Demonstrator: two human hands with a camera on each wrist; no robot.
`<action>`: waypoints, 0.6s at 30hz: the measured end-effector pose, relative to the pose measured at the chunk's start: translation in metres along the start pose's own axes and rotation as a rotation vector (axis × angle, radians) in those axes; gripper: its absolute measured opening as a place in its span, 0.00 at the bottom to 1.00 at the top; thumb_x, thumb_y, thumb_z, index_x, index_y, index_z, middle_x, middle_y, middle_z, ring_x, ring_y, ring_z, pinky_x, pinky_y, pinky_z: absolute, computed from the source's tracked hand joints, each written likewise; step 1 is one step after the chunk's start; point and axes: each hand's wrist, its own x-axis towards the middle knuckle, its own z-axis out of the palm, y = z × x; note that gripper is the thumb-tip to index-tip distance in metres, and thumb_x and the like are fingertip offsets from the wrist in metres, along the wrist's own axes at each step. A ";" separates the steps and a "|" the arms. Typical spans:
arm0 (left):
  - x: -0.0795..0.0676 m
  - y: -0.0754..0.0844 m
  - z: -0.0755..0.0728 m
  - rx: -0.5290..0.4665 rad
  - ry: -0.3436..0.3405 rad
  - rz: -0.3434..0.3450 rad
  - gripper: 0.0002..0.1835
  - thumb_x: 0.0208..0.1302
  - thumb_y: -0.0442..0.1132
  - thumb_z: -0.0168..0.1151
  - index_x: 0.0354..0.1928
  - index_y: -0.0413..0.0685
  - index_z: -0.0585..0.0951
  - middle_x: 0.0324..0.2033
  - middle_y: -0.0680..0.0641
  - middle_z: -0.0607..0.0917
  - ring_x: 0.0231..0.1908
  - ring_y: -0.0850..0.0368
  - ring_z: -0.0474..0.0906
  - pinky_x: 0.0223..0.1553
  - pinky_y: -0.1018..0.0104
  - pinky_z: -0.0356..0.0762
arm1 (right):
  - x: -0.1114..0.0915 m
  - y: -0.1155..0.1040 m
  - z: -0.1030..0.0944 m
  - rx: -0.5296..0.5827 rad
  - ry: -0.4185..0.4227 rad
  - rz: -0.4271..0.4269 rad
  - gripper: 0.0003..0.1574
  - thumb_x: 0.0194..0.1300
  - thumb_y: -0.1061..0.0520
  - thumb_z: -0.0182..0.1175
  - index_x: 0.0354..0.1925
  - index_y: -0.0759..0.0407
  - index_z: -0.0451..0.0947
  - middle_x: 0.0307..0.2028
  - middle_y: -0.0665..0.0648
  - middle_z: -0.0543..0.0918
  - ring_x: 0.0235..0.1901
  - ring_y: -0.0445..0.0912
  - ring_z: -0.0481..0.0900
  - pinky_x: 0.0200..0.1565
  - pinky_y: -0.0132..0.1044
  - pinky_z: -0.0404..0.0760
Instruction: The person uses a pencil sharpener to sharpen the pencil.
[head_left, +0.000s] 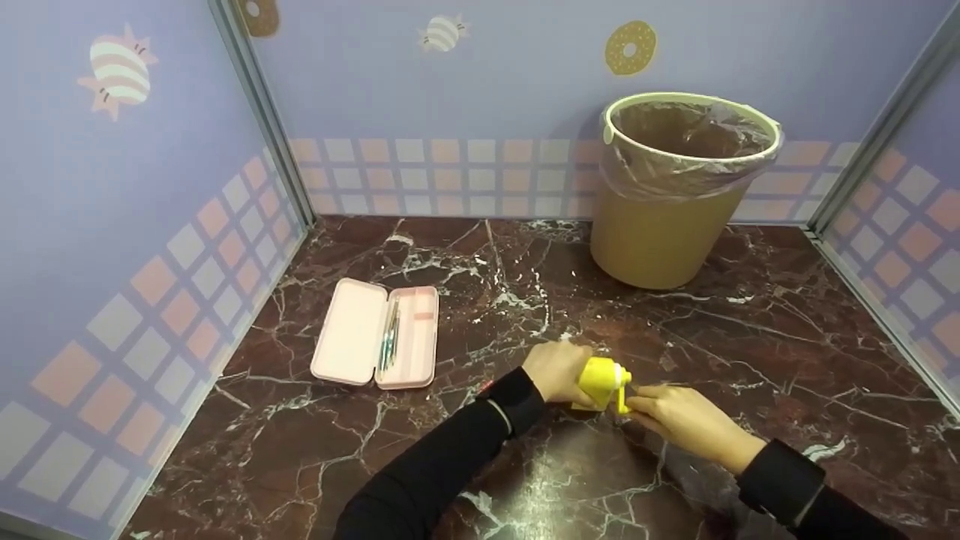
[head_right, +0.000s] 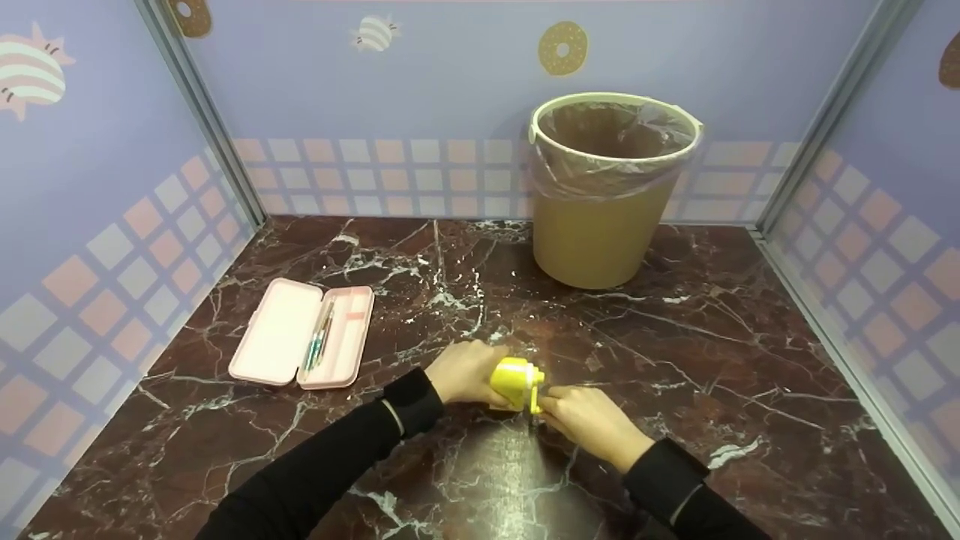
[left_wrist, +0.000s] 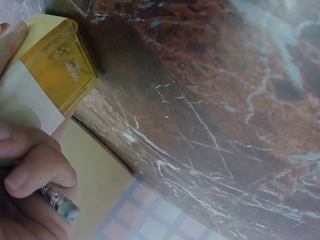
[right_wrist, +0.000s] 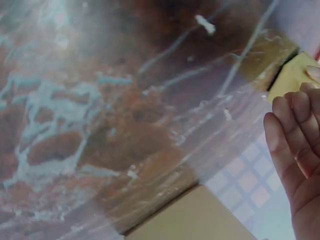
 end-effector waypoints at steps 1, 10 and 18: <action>0.000 0.000 -0.001 -0.005 -0.004 -0.001 0.30 0.43 0.63 0.81 0.39 0.52 0.81 0.33 0.53 0.89 0.31 0.55 0.86 0.30 0.63 0.82 | 0.000 -0.001 -0.003 -0.006 0.008 -0.008 0.06 0.61 0.60 0.71 0.38 0.54 0.85 0.29 0.47 0.83 0.25 0.41 0.81 0.27 0.35 0.79; 0.000 0.001 -0.004 0.005 -0.009 -0.017 0.28 0.42 0.60 0.82 0.39 0.51 0.83 0.34 0.52 0.90 0.34 0.54 0.87 0.32 0.60 0.85 | 0.006 -0.001 -0.027 -0.026 0.086 -0.065 0.05 0.66 0.52 0.67 0.35 0.52 0.82 0.26 0.44 0.76 0.22 0.34 0.71 0.23 0.28 0.70; 0.001 0.004 -0.004 0.029 -0.013 0.003 0.29 0.41 0.59 0.82 0.41 0.51 0.83 0.35 0.52 0.90 0.34 0.54 0.88 0.34 0.60 0.86 | 0.008 0.006 -0.035 -0.066 0.139 -0.118 0.07 0.60 0.57 0.71 0.37 0.58 0.84 0.26 0.49 0.81 0.21 0.37 0.75 0.24 0.28 0.77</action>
